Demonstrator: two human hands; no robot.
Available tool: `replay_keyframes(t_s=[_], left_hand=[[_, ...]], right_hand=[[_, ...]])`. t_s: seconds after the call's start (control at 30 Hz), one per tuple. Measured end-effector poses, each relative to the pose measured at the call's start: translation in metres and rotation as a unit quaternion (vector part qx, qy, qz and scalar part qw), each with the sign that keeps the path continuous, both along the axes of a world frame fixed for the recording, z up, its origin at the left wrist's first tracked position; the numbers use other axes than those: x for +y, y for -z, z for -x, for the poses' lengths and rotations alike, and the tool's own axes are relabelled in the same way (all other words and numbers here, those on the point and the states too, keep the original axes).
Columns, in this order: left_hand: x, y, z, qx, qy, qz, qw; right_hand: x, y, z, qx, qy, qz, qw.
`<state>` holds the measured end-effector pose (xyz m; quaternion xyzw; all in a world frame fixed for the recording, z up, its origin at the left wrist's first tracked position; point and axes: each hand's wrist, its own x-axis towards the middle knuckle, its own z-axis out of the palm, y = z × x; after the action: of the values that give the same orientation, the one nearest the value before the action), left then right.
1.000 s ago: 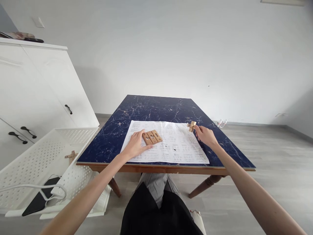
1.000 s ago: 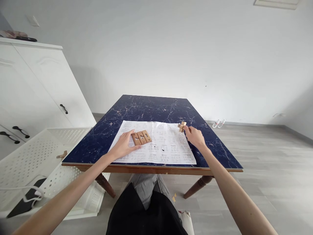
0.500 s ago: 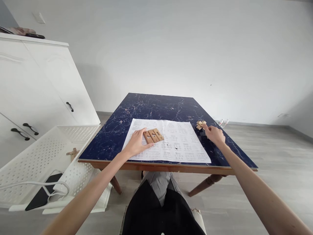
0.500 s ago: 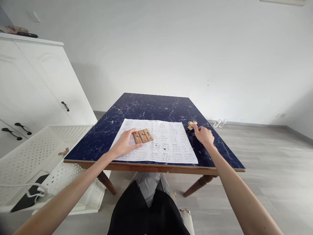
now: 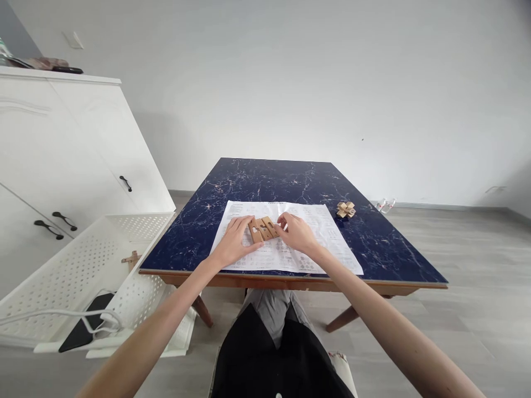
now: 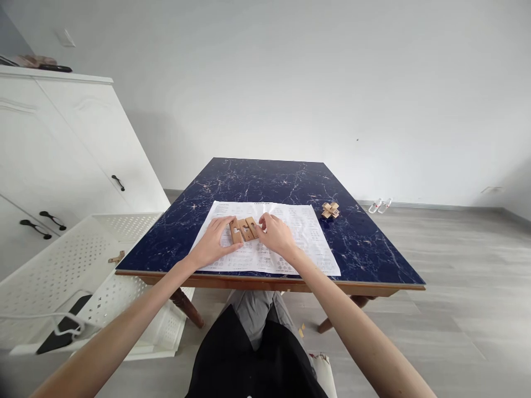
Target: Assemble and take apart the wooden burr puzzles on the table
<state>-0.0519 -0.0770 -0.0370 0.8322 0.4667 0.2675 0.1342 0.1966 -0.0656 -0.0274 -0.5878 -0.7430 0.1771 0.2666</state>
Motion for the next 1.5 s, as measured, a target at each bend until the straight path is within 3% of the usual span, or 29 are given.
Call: replay_keyframes(t_s=[0.3, 0.5, 0.7, 0.87, 1.1, 1.37, 1.5], left_hand=[[-0.006, -0.005, -0.002, -0.038, 0.037, -0.053, 0.997], [-0.007, -0.006, 0.001, -0.089, 0.042, -0.028, 0.995], [-0.012, -0.010, -0.009, -0.120, 0.042, -0.022, 0.992], [-0.022, -0.019, -0.027, -0.168, 0.022, 0.006, 0.986], [-0.018, -0.033, -0.017, -0.253, 0.070, 0.113, 0.958], [-0.025, -0.049, -0.015, -0.214, 0.125, 0.233, 0.940], [-0.026, -0.042, -0.019, -0.230, 0.114, 0.251, 0.933]], right_hand=[[0.024, 0.002, 0.018, -0.001, 0.042, 0.128, 0.991], [0.023, -0.007, 0.012, 0.101, 0.030, 0.153, 0.983], [-0.016, -0.021, 0.004, 0.291, -0.104, 0.163, 0.937], [-0.033, -0.023, 0.016, 0.339, -0.178, 0.189, 0.904], [-0.033, -0.030, 0.001, 0.255, -0.197, 0.159, 0.933], [-0.043, -0.054, -0.013, 0.038, -0.231, 0.079, 0.969], [-0.036, -0.050, -0.020, 0.108, -0.162, 0.041, 0.980]])
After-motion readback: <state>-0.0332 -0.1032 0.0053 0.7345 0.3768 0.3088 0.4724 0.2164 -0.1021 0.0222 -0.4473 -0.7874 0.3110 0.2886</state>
